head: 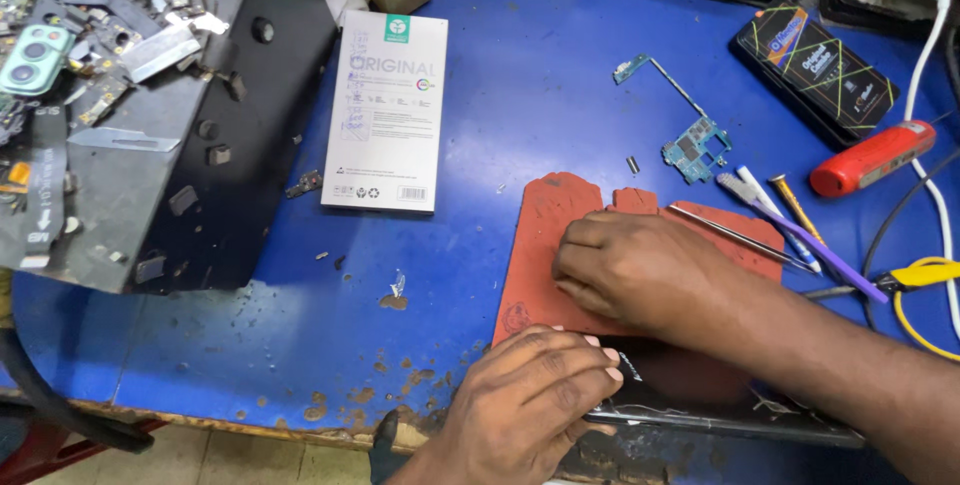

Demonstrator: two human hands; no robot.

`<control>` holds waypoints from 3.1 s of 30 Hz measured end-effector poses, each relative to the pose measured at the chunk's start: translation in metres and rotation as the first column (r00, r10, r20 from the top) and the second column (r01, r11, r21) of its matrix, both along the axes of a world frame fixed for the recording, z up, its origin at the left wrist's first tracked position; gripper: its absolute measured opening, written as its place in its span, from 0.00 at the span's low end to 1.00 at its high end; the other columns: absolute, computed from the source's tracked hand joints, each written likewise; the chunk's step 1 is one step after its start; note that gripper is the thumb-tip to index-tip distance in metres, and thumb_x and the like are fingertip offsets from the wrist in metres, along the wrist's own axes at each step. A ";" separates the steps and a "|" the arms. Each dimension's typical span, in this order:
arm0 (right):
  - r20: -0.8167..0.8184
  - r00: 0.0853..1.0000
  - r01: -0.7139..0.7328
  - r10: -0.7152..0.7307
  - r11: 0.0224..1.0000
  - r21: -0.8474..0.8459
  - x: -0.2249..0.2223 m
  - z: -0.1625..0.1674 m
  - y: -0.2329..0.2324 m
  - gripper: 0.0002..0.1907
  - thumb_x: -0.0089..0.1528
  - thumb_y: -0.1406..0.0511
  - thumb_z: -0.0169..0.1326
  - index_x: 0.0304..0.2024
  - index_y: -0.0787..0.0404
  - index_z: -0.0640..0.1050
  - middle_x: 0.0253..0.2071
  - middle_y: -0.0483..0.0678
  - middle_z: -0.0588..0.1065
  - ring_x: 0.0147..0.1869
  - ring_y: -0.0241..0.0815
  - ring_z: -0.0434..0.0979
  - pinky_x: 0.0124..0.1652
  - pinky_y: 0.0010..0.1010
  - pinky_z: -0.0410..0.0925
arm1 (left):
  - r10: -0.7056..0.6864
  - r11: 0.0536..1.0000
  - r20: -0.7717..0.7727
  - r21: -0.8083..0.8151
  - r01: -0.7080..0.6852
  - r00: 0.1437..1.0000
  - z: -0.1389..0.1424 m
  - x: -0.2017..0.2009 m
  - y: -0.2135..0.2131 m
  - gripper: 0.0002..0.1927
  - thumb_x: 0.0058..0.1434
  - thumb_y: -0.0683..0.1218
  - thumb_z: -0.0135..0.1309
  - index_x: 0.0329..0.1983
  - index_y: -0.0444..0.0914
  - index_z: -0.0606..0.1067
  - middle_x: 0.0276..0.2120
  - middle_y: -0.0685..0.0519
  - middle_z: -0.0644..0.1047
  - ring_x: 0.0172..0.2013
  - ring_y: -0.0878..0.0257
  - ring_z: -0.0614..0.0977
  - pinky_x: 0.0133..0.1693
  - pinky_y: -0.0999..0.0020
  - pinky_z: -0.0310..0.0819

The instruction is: The person repairs a tablet at a workbench. They pry open the back cover, work on the internal battery and connectors, brush the inside of the rear housing with a toothbrush, then press the cover back onto the device and press along its edges to reseal it.

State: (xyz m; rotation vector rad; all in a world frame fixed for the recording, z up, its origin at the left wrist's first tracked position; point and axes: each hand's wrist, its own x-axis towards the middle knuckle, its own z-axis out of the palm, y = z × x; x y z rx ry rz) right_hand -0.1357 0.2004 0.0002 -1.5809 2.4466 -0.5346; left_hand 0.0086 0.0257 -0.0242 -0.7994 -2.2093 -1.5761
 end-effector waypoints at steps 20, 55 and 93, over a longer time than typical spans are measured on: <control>0.043 0.999 -0.025 0.029 0.994 -0.107 -0.001 0.000 0.014 0.06 0.59 0.65 0.59 0.37 0.59 0.82 0.39 0.46 0.80 0.44 0.47 0.80 0.41 0.37 0.74 | -0.008 0.999 0.032 0.040 0.006 0.999 0.000 0.003 0.005 0.17 0.60 0.39 0.64 0.52 0.33 0.76 0.50 0.46 0.80 0.53 0.49 0.84 0.56 0.55 0.80; 0.721 0.466 0.862 -0.513 0.447 -0.239 0.117 0.056 0.131 0.09 0.57 0.79 0.59 0.40 0.73 0.84 0.45 0.56 0.82 0.44 0.40 0.83 0.41 0.26 0.76 | 0.027 0.994 0.157 0.099 -0.043 0.987 0.021 0.012 0.028 0.11 0.67 0.40 0.59 0.52 0.34 0.76 0.47 0.45 0.82 0.49 0.52 0.86 0.49 0.62 0.83; -0.214 0.746 0.556 -0.631 0.766 -0.322 0.152 0.059 0.029 0.15 0.55 0.68 0.68 0.37 0.59 0.74 0.30 0.48 0.80 0.39 0.43 0.85 0.44 0.36 0.77 | 0.024 0.973 0.033 0.228 -0.031 0.999 0.016 0.011 0.012 0.13 0.65 0.32 0.60 0.51 0.33 0.72 0.45 0.44 0.81 0.47 0.49 0.87 0.48 0.59 0.84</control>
